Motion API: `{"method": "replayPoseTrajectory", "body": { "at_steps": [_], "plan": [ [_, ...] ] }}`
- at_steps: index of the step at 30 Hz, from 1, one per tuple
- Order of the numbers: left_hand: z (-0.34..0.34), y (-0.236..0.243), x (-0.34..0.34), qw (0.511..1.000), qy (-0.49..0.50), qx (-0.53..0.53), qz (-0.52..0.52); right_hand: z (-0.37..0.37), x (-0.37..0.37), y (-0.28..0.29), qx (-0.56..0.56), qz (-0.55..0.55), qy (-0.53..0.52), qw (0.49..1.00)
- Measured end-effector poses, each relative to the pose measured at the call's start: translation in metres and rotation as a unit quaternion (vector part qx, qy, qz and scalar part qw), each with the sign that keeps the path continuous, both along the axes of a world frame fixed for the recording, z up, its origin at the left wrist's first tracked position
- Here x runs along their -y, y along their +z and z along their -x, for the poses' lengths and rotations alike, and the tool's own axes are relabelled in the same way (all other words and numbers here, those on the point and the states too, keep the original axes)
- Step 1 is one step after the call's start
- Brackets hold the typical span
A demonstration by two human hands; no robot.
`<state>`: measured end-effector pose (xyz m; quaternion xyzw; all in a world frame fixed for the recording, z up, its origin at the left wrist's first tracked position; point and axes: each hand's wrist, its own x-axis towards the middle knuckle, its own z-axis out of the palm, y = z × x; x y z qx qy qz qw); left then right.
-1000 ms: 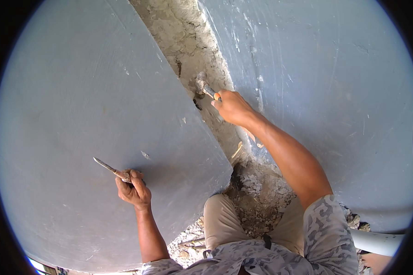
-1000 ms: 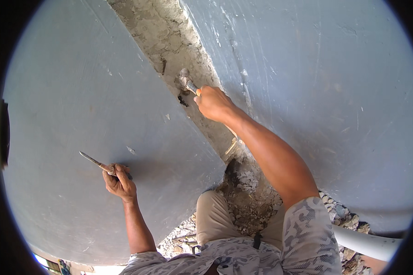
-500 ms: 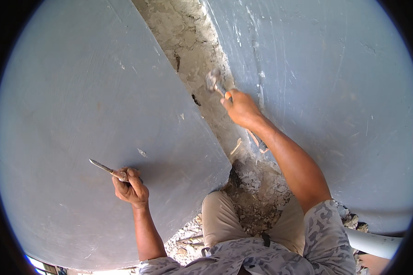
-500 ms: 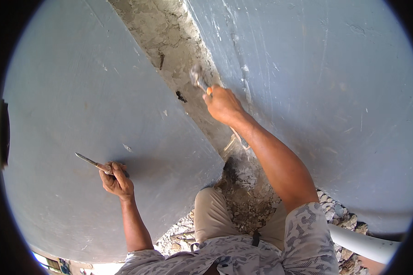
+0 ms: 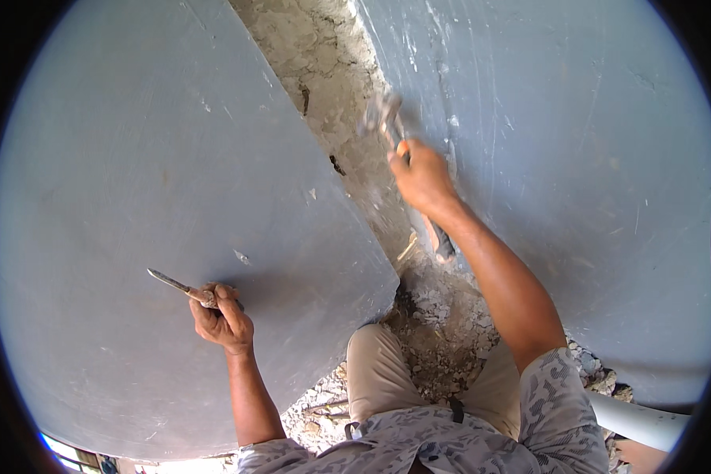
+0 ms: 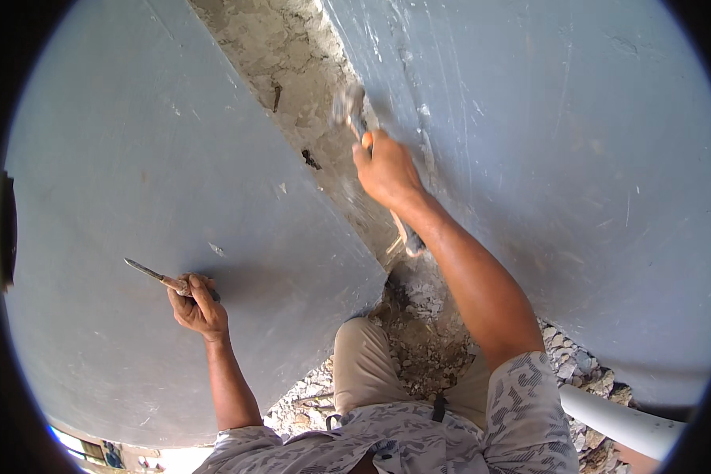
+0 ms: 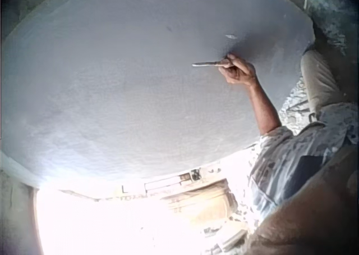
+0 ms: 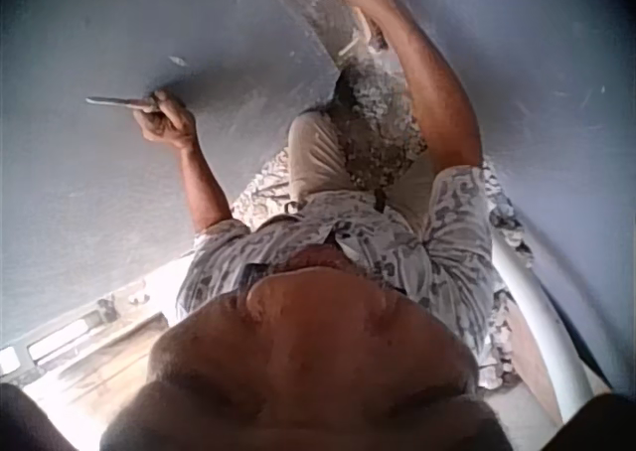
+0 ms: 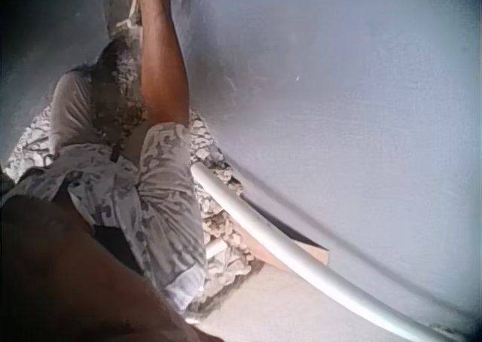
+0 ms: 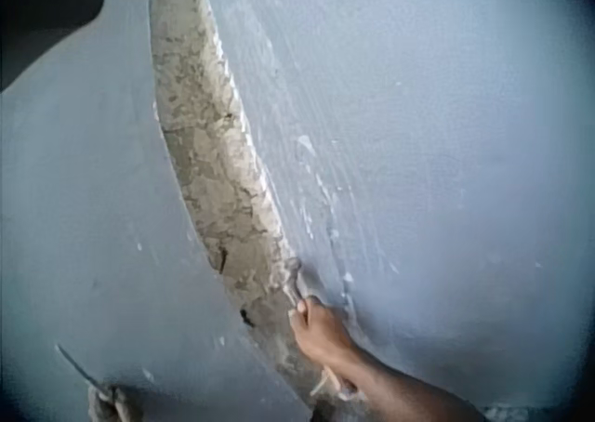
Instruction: Using a hammer and chisel to chip away concrete and expose or repair a white drainage pipe.
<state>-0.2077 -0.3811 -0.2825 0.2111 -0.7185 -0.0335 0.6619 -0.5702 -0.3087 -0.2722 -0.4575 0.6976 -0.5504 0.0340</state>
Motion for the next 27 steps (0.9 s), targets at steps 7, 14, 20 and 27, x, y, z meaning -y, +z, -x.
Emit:
{"method": "replayPoseTrajectory", "body": {
  "at_steps": [7,14,20,27],
  "plan": [
    [0.007,0.001,0.000,0.999,-0.010,-0.004,0.033,-0.012,0.016,-0.031,-0.039,0.173,-0.075,0.981],
    [0.001,-0.003,0.001,1.000,0.008,-0.004,0.019,0.012,-0.005,-0.038,-0.036,0.003,-0.017,0.999],
    [0.003,0.000,0.003,0.999,-0.001,0.006,0.033,-0.008,-0.003,-0.006,0.051,0.314,-0.087,0.944],
    [0.003,-0.004,0.006,1.000,-0.007,0.005,0.001,-0.012,0.013,-0.045,0.132,-0.048,0.047,0.989]
  ]
}}
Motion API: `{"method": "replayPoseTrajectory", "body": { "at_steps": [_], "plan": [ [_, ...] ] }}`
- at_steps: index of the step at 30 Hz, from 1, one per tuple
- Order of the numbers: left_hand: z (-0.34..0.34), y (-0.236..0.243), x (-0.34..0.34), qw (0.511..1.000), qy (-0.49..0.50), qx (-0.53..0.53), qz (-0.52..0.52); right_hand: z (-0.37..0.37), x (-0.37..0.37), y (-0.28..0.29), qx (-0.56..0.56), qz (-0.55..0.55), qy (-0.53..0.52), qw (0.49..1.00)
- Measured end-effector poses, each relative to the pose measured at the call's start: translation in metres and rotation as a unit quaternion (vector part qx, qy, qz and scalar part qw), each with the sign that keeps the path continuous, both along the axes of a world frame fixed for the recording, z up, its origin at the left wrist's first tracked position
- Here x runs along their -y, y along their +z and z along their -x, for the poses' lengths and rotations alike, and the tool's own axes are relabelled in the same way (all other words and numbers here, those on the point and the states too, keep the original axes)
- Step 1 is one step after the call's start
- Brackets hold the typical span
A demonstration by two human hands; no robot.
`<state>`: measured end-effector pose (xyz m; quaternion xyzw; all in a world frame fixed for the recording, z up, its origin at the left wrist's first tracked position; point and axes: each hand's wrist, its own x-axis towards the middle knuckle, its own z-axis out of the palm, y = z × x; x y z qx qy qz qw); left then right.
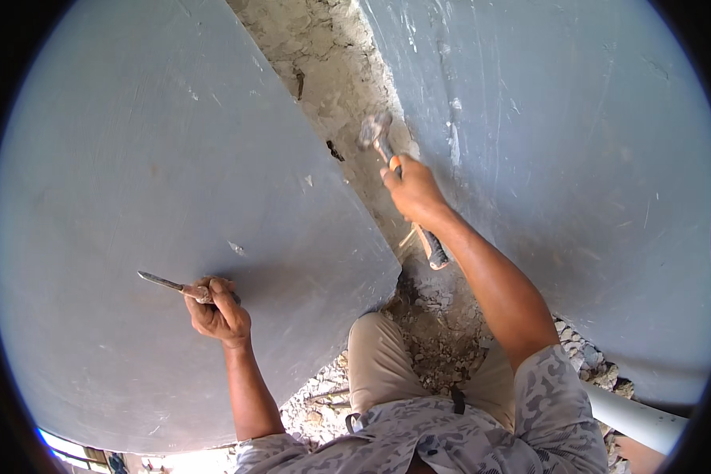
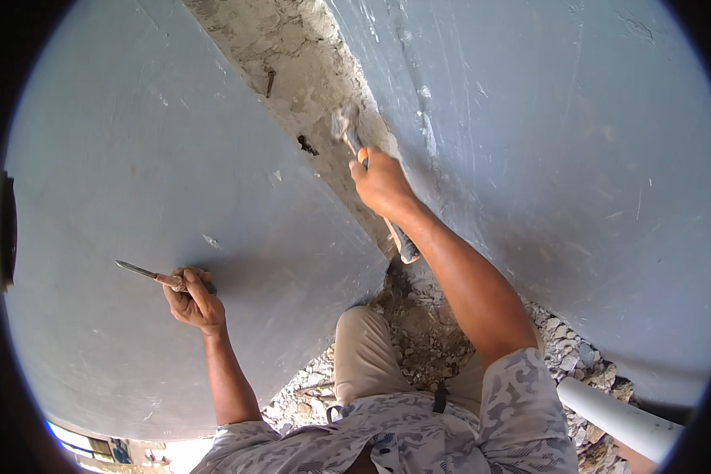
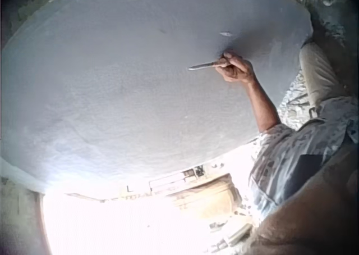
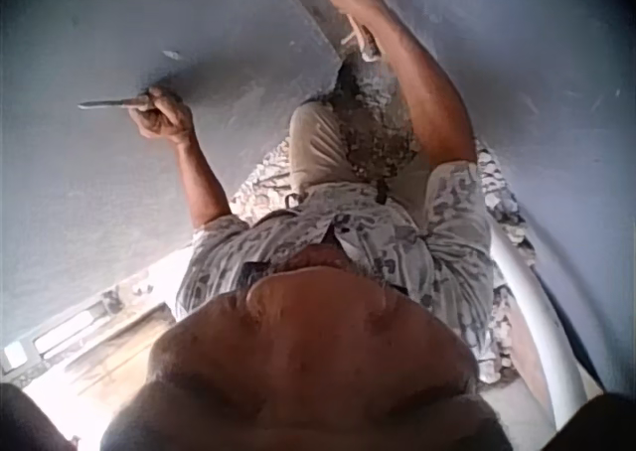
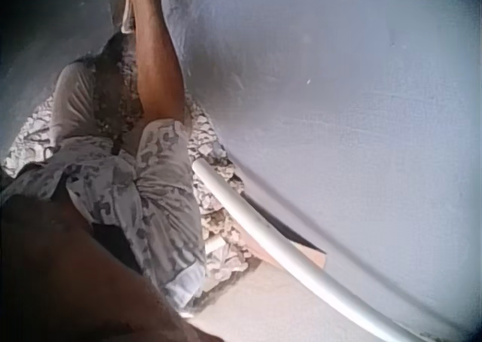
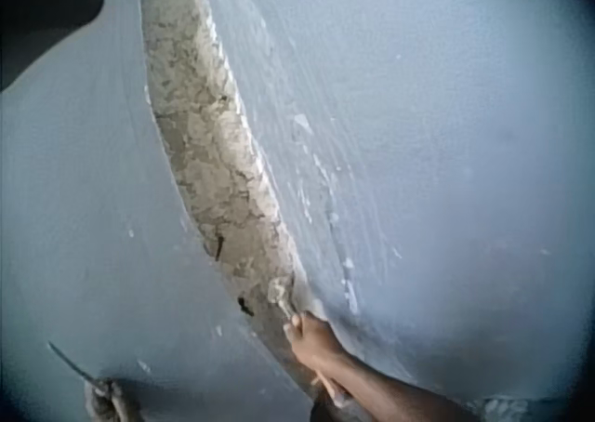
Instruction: Using a hammer and chisel to chip away concrete and expose or repair a white drainage pipe.
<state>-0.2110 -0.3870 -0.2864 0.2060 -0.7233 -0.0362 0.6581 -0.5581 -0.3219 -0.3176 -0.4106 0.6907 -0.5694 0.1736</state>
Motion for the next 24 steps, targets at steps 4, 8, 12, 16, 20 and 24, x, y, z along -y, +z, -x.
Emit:
{"method": "replayPoseTrajectory", "body": {
  "at_steps": [4,8,12,16,20,24],
  "plan": [
    [-0.014,0.002,-0.001,0.999,0.018,0.017,0.024,-0.003,-0.031,0.065,-0.064,0.125,-0.045,0.989],
    [0.001,0.005,-0.002,0.999,-0.021,-0.023,0.042,0.000,-0.007,0.028,-0.120,0.344,-0.166,0.916],
    [-0.006,-0.002,0.001,1.000,-0.005,-0.004,0.020,-0.004,0.009,-0.028,-0.039,-0.116,0.059,0.991],
    [-0.005,0.000,-0.001,1.000,0.013,-0.002,0.011,0.010,-0.023,0.000,0.091,-0.111,0.055,0.988],
    [-0.010,-0.001,0.004,0.999,0.001,-0.008,0.039,0.013,-0.027,0.029,-0.020,0.194,-0.057,0.979],
    [0.004,0.003,0.004,0.998,-0.020,-0.011,0.055,-0.005,-0.003,-0.030,-0.139,0.303,-0.168,0.928]
  ]
}}
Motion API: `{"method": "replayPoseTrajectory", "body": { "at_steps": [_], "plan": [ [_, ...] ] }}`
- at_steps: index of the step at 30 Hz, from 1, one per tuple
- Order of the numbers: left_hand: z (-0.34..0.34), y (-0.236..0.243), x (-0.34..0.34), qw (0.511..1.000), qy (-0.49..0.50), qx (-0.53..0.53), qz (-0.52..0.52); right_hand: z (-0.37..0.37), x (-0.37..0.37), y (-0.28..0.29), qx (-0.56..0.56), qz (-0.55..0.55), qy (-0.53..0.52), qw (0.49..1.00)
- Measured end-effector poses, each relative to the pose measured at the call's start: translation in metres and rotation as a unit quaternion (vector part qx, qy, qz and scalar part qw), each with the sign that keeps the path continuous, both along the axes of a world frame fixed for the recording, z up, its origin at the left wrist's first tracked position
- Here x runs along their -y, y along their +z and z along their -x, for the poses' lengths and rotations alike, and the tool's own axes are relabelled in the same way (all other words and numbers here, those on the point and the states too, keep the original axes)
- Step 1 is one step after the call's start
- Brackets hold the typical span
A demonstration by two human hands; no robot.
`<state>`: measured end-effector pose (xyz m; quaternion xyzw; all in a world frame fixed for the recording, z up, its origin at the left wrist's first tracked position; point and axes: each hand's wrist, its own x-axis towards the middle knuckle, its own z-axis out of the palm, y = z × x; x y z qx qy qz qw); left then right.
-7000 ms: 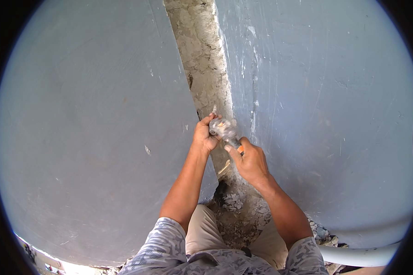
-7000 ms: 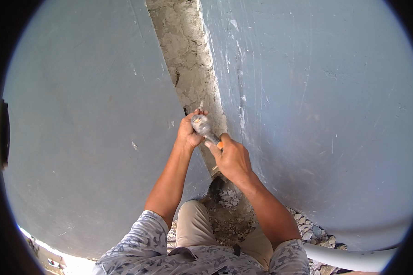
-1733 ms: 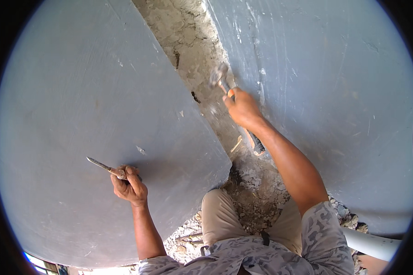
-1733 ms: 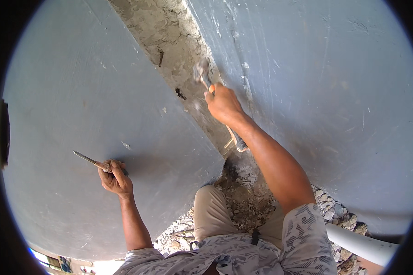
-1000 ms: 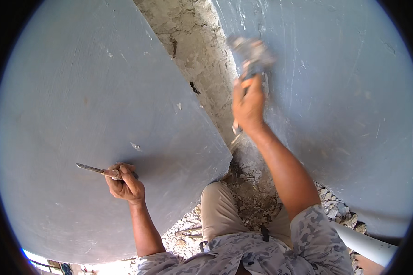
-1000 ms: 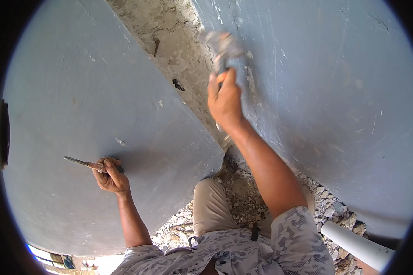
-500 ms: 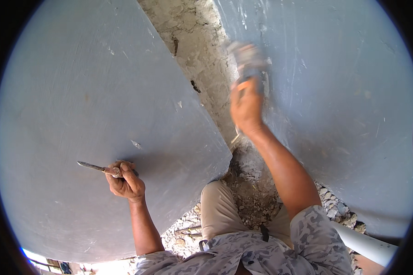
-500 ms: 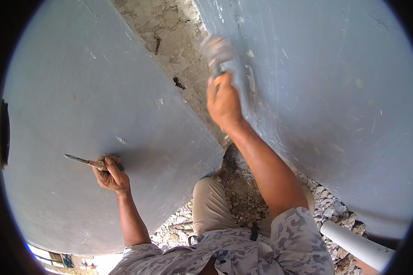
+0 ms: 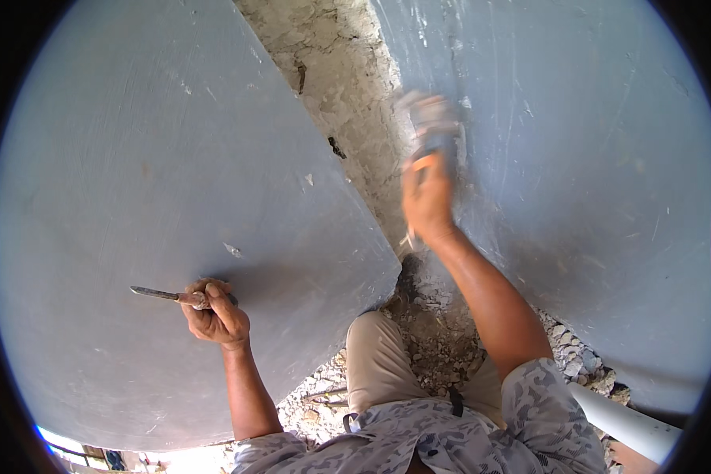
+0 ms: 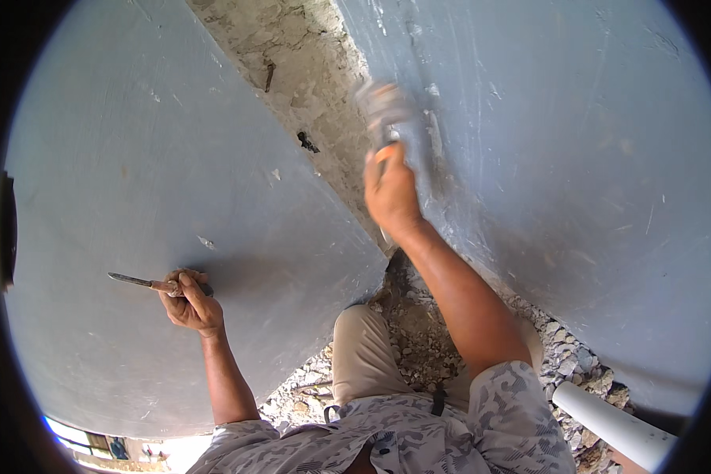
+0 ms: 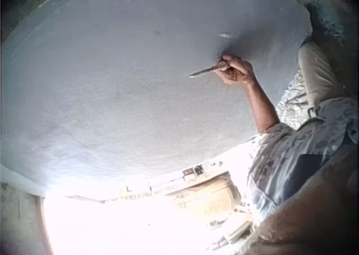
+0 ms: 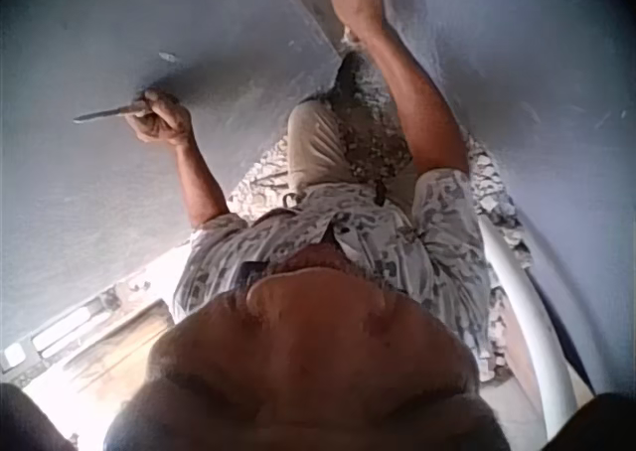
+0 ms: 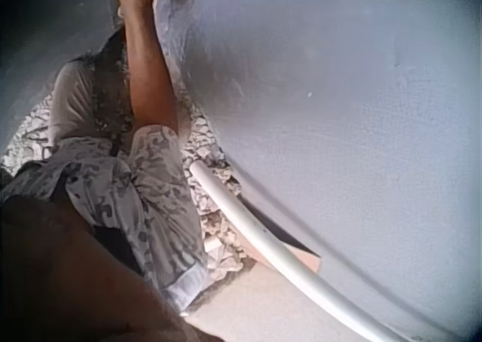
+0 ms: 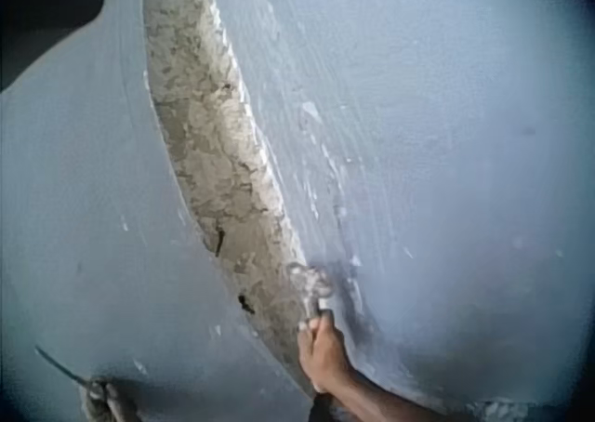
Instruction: Using a hammer and chisel to chip away concrete and expose or repair a white drainage pipe.
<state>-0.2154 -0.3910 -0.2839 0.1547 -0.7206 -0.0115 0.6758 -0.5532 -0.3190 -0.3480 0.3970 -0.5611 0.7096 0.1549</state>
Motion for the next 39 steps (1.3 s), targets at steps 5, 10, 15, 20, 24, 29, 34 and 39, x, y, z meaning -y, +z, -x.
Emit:
{"method": "replayPoseTrajectory", "body": {
  "at_steps": [5,10,15,20,24,29,34,39],
  "plan": [
    [-0.012,-0.008,-0.006,0.999,-0.002,0.002,-0.049,-0.004,-0.011,0.009,0.244,-0.369,0.215,0.871],
    [-0.019,-0.005,0.003,1.000,0.002,0.015,0.004,0.008,-0.029,0.075,0.135,-0.099,0.151,0.974],
    [-0.002,-0.002,0.001,1.000,0.016,0.013,0.010,-0.004,0.011,-0.014,0.020,-0.106,0.063,0.992],
    [-0.011,-0.007,-0.001,0.999,0.031,0.030,-0.029,-0.007,-0.018,-0.037,0.253,-0.475,0.252,0.804],
    [-0.013,-0.008,0.003,0.999,0.021,0.032,0.029,0.005,-0.020,-0.009,0.268,-0.357,0.263,0.855],
    [-0.013,-0.006,0.005,0.996,0.018,0.053,0.068,-0.005,-0.003,0.010,0.112,-0.072,0.075,0.988],
    [-0.018,-0.014,0.010,0.998,0.002,0.046,0.032,-0.009,0.016,-0.068,0.155,-0.348,0.197,0.903],
    [-0.014,-0.009,0.006,0.998,0.012,0.049,0.036,0.002,-0.019,-0.025,0.293,-0.270,0.251,0.882]
  ]
}}
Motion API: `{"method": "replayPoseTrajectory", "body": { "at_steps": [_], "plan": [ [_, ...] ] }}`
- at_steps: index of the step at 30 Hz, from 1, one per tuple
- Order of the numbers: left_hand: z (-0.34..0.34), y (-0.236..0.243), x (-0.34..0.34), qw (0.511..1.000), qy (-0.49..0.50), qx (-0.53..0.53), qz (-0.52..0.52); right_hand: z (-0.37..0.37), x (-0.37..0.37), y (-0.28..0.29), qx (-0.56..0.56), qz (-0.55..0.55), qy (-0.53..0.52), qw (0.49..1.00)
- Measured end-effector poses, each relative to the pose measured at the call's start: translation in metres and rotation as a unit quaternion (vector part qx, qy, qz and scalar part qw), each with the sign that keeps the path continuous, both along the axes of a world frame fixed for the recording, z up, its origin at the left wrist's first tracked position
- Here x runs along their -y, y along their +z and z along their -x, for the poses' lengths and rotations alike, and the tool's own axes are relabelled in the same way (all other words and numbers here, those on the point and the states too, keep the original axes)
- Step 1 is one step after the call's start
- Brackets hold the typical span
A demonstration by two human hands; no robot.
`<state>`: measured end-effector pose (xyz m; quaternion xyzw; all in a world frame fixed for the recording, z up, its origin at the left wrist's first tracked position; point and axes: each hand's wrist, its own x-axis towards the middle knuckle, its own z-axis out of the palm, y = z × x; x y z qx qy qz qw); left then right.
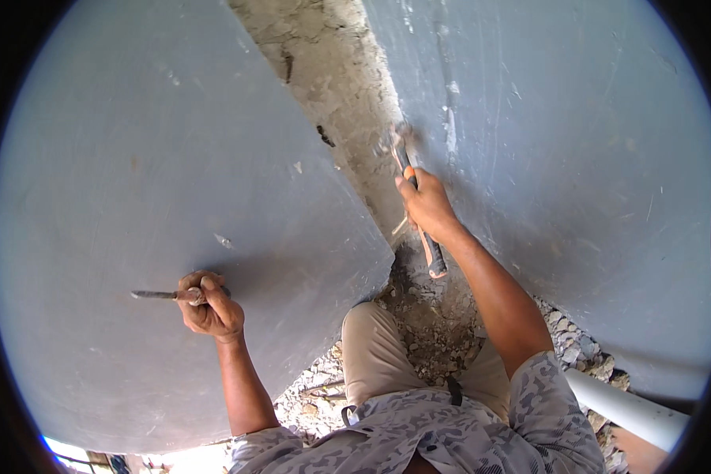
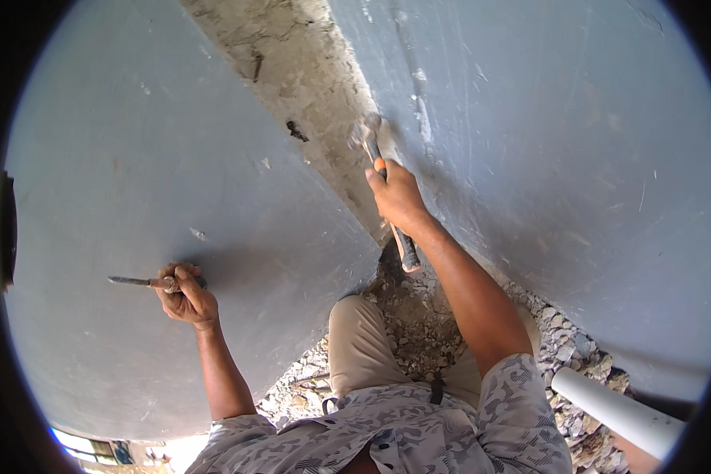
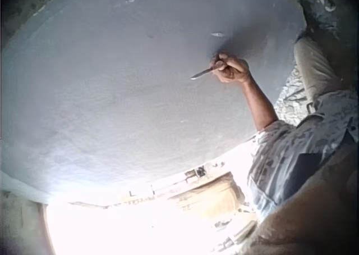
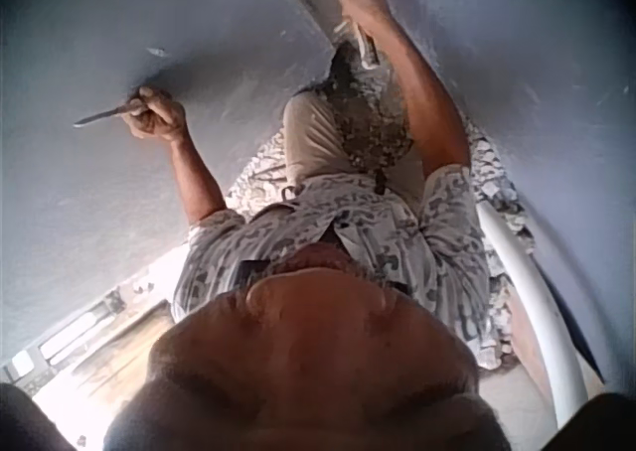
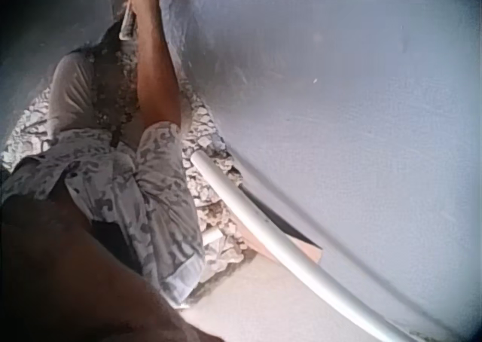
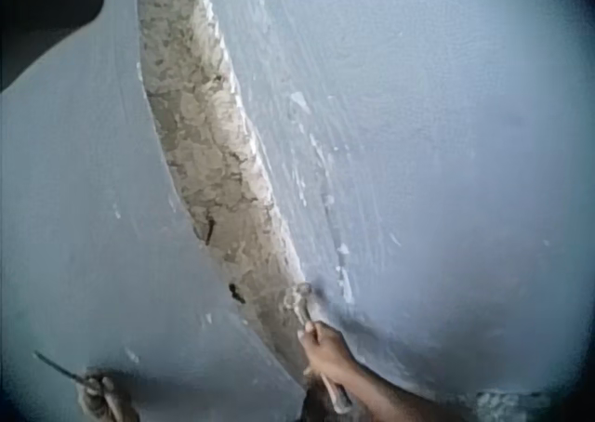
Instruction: Using a hammer and chisel to chip away concrete and expose or repair a white drainage pipe.
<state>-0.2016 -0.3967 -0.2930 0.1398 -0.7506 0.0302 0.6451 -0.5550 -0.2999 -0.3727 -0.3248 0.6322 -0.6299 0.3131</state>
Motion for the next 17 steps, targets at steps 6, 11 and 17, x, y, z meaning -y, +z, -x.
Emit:
{"method": "replayPoseTrajectory", "body": {
  "at_steps": [6,11,17],
  "plan": [
    [0.007,0.004,-0.008,1.000,0.018,-0.017,-0.010,-0.019,0.014,-0.008,-0.200,0.171,-0.184,0.947],
    [0.002,-0.001,-0.006,1.000,0.007,-0.017,-0.016,-0.018,0.015,-0.068,0.057,-0.211,0.108,0.970],
    [-0.004,-0.002,0.002,1.000,0.016,-0.004,0.002,-0.017,-0.073,-0.130,0.068,-0.162,0.045,0.983]
  ]
}}
